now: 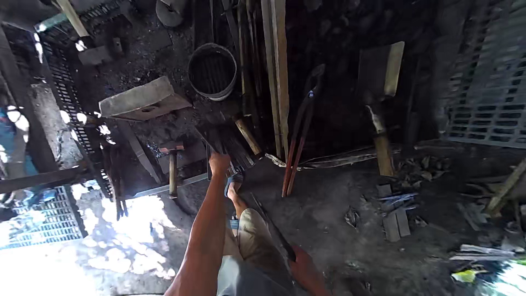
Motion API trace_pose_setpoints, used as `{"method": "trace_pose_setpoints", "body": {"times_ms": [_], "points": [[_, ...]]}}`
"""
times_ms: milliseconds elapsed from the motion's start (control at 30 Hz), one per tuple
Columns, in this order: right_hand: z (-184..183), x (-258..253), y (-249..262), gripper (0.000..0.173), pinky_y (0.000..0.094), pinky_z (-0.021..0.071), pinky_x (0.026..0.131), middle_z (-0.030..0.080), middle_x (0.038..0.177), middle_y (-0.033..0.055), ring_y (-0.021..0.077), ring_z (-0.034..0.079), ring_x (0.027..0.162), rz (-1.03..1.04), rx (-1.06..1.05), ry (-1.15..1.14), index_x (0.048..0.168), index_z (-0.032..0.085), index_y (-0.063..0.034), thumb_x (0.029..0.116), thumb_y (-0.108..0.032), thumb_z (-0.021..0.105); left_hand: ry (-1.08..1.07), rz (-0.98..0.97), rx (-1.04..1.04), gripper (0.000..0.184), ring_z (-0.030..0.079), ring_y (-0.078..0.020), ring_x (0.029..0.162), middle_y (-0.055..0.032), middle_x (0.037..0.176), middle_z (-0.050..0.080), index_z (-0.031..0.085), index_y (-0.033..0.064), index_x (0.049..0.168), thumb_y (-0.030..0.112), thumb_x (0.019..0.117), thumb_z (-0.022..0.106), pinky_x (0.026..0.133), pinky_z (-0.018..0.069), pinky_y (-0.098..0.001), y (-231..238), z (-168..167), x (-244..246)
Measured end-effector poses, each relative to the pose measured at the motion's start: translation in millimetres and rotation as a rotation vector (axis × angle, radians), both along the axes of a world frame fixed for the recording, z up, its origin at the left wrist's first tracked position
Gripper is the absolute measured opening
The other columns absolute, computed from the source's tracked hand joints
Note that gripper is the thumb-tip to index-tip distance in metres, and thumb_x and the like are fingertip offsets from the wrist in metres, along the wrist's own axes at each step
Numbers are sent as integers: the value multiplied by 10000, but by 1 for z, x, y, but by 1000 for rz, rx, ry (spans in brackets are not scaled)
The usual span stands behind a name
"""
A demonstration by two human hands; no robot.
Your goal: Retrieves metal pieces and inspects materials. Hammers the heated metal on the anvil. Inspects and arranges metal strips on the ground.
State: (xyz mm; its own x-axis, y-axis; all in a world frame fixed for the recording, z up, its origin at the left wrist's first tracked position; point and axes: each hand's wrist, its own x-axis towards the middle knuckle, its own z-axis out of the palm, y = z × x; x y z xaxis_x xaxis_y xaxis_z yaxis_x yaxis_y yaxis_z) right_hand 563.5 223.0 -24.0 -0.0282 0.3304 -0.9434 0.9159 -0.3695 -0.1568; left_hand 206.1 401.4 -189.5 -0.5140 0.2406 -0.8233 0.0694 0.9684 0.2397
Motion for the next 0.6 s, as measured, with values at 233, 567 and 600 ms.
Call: {"method": "trace_pose_setpoints", "body": {"times_ms": [233, 567, 600], "points": [[-30, -40, 14, 452, 543, 501, 1030, 637, 1305, 217, 352, 636, 1184, 39, -78, 115, 1448, 536, -42, 1016, -171, 564, -306, -37, -36, 417, 734, -301, 1048, -200, 1228, 699, 599, 25, 1359, 285, 1034, 584, 889, 622, -491, -111, 24, -12], [-44, -61, -15, 392, 577, 525, 893, 672, 1145, 189, 338, 657, 1030, 1, -117, 105, 1335, 602, -76, 943, -96, 594, -191, -319, -85, 390, 743, -300, 1000, -157, 1150, 737, 661, 81, 1311, 329, 1043, 525, 900, 604, -557, -249, 53, -116], [-46, -68, -19, 376, 572, 527, 881, 670, 1133, 185, 333, 655, 1018, -11, -113, 107, 1318, 605, -76, 943, -99, 592, -183, -318, -104, 386, 748, -306, 983, -161, 1148, 737, 658, 83, 1315, 325, 1047, 521, 880, 611, -562, -262, 50, -131]]}}
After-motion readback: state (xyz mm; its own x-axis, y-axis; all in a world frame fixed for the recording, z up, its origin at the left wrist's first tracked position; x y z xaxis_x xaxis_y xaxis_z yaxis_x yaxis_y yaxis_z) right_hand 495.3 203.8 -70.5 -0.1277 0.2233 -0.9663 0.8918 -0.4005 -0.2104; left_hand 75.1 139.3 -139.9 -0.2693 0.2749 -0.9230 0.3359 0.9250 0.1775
